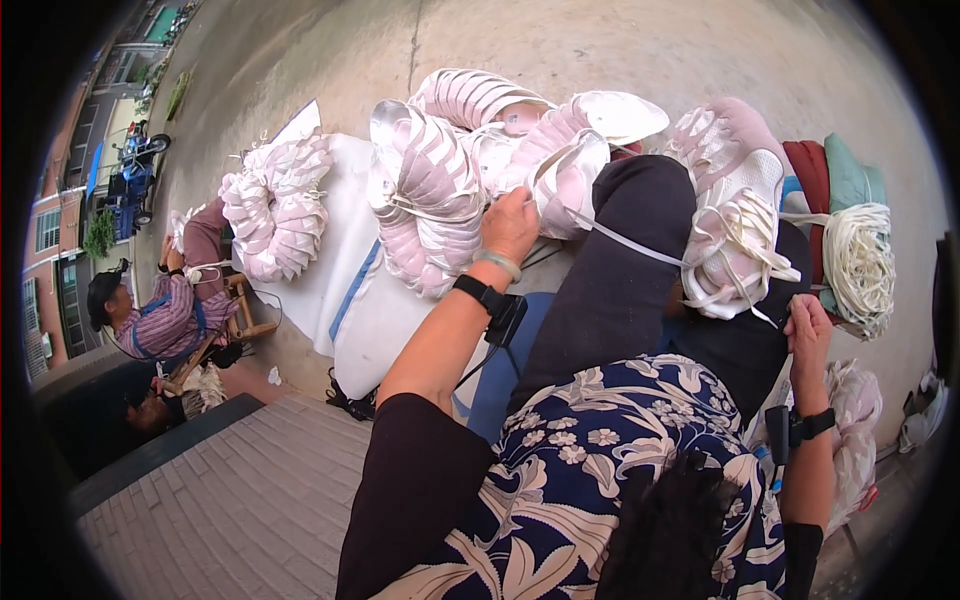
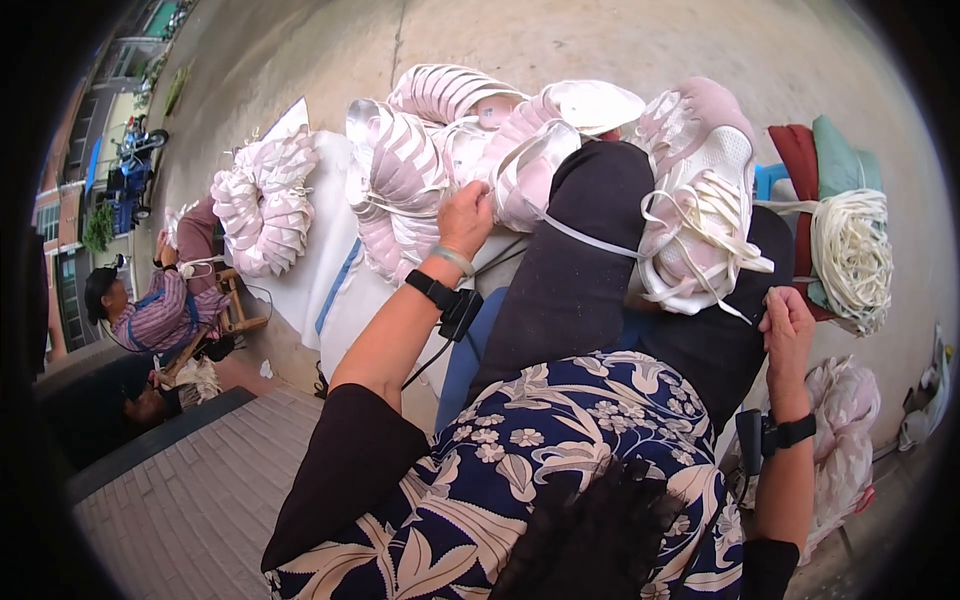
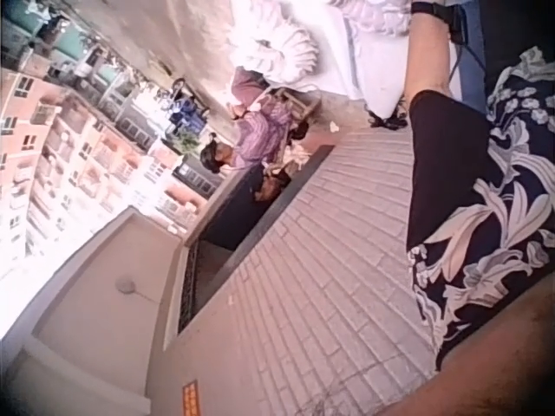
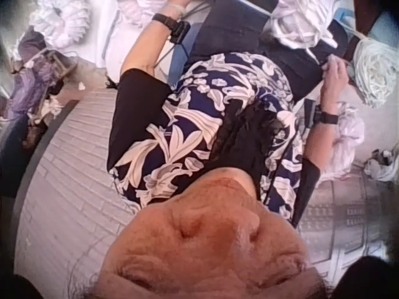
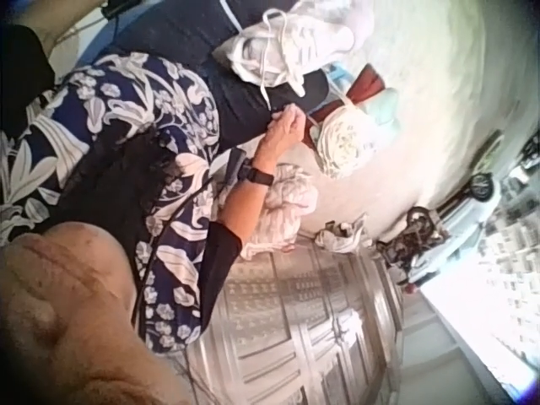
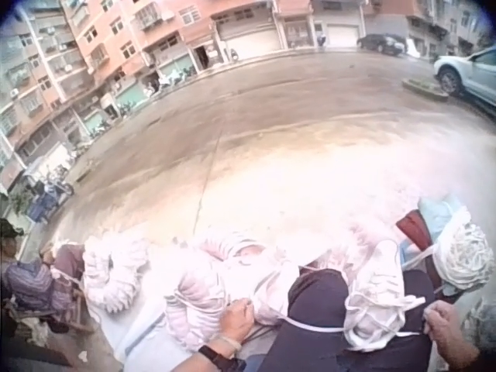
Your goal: The recorder is lacing several pairs of white and pink athletic shoes while seated.
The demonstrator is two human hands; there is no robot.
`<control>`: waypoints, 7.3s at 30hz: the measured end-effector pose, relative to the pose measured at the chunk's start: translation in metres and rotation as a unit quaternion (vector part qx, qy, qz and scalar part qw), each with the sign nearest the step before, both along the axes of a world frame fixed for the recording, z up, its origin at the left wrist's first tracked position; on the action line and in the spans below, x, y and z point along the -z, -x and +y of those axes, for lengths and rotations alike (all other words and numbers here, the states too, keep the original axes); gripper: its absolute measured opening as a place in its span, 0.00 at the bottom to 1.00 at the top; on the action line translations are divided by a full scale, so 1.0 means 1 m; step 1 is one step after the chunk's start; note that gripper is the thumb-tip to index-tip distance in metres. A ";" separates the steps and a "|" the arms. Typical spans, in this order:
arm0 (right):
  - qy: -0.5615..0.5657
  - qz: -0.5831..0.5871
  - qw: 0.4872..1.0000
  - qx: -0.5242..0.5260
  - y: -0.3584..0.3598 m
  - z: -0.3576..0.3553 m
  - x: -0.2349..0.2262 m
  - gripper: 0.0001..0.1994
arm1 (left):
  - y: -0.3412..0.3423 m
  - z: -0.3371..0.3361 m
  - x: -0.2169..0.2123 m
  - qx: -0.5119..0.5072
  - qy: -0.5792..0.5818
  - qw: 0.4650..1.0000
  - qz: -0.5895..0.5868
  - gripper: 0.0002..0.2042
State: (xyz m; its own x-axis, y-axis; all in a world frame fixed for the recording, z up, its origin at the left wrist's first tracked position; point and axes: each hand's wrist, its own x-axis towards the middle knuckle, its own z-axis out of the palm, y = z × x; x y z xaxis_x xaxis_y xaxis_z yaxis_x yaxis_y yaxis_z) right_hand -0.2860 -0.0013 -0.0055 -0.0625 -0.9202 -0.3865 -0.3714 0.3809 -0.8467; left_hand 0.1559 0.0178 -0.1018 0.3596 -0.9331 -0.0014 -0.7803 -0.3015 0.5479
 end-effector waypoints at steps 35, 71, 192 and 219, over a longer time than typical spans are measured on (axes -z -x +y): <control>0.239 0.164 0.934 -0.210 -0.066 0.012 -0.037 0.23 | 0.041 -0.003 -0.204 0.092 0.363 0.927 -0.004 0.06; 0.340 0.256 0.886 -0.185 -0.089 -0.015 -0.013 0.19 | 0.083 0.059 -0.155 0.054 0.156 0.827 0.537 0.10; 0.400 0.184 0.878 -0.187 -0.084 -0.027 -0.066 0.23 | 0.140 -0.025 -0.154 0.348 0.099 0.932 -0.004 0.29; 0.201 0.178 0.953 -0.138 -0.098 -0.098 -0.061 0.16 | 0.161 -0.104 -0.143 0.299 0.089 0.950 0.034 0.06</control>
State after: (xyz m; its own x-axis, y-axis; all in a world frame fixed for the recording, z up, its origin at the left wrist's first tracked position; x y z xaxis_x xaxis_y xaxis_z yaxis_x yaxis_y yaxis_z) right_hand -0.1884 -0.0992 0.0559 0.1419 -0.9899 0.0007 -0.7015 -0.1010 -0.7055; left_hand -0.0052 -0.0858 0.0412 -0.2292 -0.9581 0.1718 -0.7435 0.2862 0.6043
